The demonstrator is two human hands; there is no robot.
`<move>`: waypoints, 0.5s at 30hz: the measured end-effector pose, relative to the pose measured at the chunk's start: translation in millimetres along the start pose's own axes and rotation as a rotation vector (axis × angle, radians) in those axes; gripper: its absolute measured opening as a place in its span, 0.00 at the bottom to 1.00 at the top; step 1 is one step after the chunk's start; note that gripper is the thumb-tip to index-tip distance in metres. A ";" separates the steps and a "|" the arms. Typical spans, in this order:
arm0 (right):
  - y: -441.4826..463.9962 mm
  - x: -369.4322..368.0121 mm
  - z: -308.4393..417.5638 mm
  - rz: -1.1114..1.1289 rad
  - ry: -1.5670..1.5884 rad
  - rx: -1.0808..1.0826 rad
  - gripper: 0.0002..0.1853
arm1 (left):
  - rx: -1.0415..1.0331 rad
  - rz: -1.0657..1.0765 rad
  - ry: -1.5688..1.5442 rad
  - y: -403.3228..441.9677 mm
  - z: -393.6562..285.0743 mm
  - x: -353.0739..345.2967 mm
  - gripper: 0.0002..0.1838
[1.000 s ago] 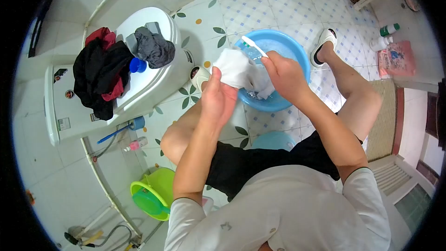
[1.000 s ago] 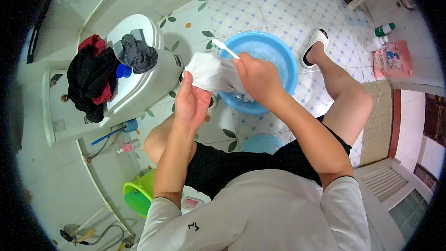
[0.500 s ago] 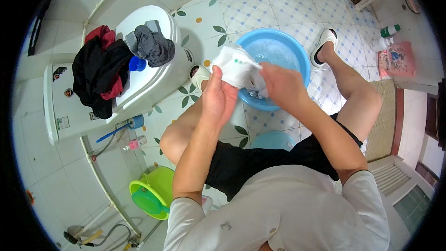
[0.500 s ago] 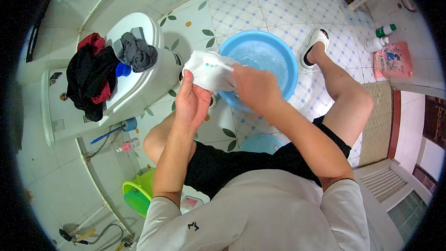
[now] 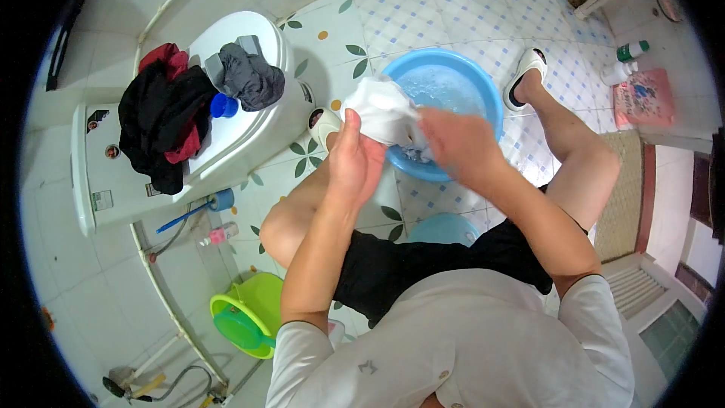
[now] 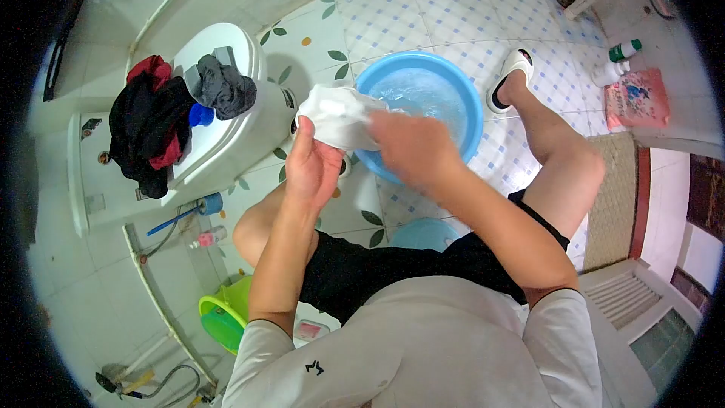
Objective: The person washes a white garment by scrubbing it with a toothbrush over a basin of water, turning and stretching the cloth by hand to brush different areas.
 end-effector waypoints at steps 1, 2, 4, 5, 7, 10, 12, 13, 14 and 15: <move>-5.0 -7.2 3.0 0.072 -0.037 0.002 0.06 | 0.001 0.003 -0.003 0.5 1.1 -0.6 0.26; -7.9 -13.0 4.3 0.145 -0.072 0.004 0.07 | 0.008 -0.017 -0.005 0.6 2.1 0.4 0.26; -0.7 -10.0 -7.5 0.106 -0.045 -0.049 0.08 | 0.009 -0.040 -0.005 -0.8 1.5 3.0 0.26; 3.3 -7.9 -14.6 0.067 -0.014 -0.103 0.09 | 0.018 -0.034 -0.007 -1.0 0.8 4.3 0.26; 4.3 -5.5 -18.0 0.044 0.078 -0.131 0.09 | 0.033 -0.031 -0.007 -2.5 0.0 4.5 0.26; 1.4 -2.8 -25.2 0.042 0.185 -0.185 0.10 | 0.008 -0.007 -0.023 -1.6 -1.1 -1.1 0.26; 0.3 -3.8 -25.8 0.065 0.210 -0.206 0.10 | 0.016 -0.010 -0.022 -0.7 -1.0 0.1 0.26; -0.1 -2.8 -24.8 0.062 0.219 -0.204 0.11 | 0.015 -0.011 -0.022 -0.8 -1.4 0.8 0.26; -0.6 -1.6 -24.0 0.058 0.228 -0.204 0.11 | 0.020 0.007 -0.030 -0.8 -1.3 0.1 0.26; -0.6 0.5 -22.8 0.058 0.229 -0.205 0.11 | 0.026 0.025 -0.038 -1.0 -0.8 -0.8 0.26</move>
Point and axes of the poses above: each hand's wrist, its own y-axis towards the middle knuckle, its own x-axis out of the back of the hand, z = x × y, the point moved 6 cm from there along y, towards the middle knuckle, and after that the axes turned 6 degrees about -y, right-handed, at the moved point
